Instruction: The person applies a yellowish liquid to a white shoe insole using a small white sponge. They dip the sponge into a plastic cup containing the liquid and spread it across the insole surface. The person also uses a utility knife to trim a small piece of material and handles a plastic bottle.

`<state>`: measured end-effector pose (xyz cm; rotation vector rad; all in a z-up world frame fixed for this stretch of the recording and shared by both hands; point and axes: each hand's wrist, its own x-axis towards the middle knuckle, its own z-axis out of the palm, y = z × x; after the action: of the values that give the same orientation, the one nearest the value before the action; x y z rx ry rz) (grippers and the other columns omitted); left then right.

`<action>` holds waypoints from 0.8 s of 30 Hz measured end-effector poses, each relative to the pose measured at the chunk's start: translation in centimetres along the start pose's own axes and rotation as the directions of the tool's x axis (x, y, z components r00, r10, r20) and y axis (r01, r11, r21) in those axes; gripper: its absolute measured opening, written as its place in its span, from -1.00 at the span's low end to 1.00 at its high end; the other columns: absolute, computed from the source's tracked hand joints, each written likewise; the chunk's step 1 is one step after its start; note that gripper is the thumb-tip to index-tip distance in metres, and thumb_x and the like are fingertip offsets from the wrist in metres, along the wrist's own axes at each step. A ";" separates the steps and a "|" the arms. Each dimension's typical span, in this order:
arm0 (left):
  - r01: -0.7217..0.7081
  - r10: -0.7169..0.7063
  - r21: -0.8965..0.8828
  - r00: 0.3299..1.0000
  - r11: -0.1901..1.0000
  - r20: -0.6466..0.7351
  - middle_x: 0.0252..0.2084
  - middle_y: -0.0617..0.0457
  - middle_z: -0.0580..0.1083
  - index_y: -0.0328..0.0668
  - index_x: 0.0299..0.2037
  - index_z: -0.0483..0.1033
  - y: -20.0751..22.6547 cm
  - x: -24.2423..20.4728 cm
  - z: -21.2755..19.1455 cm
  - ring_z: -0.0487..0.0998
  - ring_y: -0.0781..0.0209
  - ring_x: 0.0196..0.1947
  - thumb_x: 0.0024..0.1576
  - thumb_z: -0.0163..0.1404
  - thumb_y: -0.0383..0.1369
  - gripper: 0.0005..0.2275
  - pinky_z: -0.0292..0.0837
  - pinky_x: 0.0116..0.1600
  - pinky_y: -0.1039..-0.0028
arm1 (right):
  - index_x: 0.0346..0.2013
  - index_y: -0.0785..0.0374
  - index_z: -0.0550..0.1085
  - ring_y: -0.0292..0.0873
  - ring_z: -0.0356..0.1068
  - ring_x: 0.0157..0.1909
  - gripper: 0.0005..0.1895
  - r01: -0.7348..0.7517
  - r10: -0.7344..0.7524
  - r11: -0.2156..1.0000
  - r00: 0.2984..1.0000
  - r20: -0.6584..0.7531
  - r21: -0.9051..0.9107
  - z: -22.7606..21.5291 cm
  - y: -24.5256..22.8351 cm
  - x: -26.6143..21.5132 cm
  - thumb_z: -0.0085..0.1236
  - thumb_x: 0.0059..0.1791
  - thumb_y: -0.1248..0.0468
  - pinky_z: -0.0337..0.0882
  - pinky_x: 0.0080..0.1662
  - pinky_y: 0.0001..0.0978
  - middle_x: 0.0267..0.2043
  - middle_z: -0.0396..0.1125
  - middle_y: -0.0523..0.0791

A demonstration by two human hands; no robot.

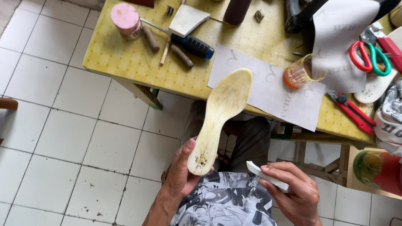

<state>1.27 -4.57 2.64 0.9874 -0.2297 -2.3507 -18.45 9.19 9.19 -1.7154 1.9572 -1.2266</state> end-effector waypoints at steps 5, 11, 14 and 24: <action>-0.099 0.098 0.048 0.995 0.994 0.018 -0.13 -0.32 0.45 -0.44 0.12 0.37 2.5 0.9 1.5 0.55 -0.11 -0.28 -0.09 0.07 -0.07 -0.36 0.58 -0.51 0.33 | -0.27 0.21 0.57 -0.27 0.51 -0.24 -0.77 -0.167 0.164 0.986 0.982 -0.099 -0.024 0.1 3.1 -2.4 0.28 -0.21 0.26 0.50 -0.20 -0.58 -0.28 0.50 -0.11; -0.170 0.171 0.030 0.985 0.985 -0.035 -0.12 -0.31 0.46 -0.47 0.10 0.39 4.9 1.8 3.8 0.56 -0.07 -0.26 -0.11 0.09 -0.06 -0.35 0.58 -0.51 0.37 | -0.27 0.27 0.59 -0.29 0.48 -0.23 -0.79 -0.373 0.369 0.928 0.907 -0.204 0.021 0.2 5.2 -4.0 0.26 -0.19 0.32 0.43 -0.13 -0.56 -0.26 0.51 -0.11; -0.182 0.182 0.003 0.979 0.983 -0.092 -0.07 -0.31 0.47 -0.46 0.13 0.38 5.4 2.3 5.0 0.57 -0.05 -0.24 -0.12 0.09 -0.06 -0.32 0.58 -0.50 0.39 | -0.28 0.27 0.61 -0.30 0.47 -0.21 -0.80 -0.449 0.445 0.893 0.871 -0.206 0.030 0.3 6.3 -4.5 0.27 -0.18 0.30 0.41 -0.13 -0.54 -0.26 0.51 -0.12; -0.138 0.139 0.022 0.988 0.990 -0.074 -0.11 -0.28 0.49 -0.42 0.14 0.38 5.0 3.5 8.6 0.58 -0.01 -0.25 -0.10 0.09 -0.08 -0.35 0.57 -0.52 0.40 | -0.28 0.15 0.63 -0.32 0.52 -0.24 -0.79 -0.438 0.440 0.898 0.884 -0.161 0.047 0.6 8.5 -5.1 0.27 -0.18 0.21 0.44 -0.18 -0.51 -0.25 0.55 -0.20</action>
<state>-4.53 -11.23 8.49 1.0324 -0.2801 -2.1852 -22.54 13.11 1.05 -1.0938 2.2655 -1.2316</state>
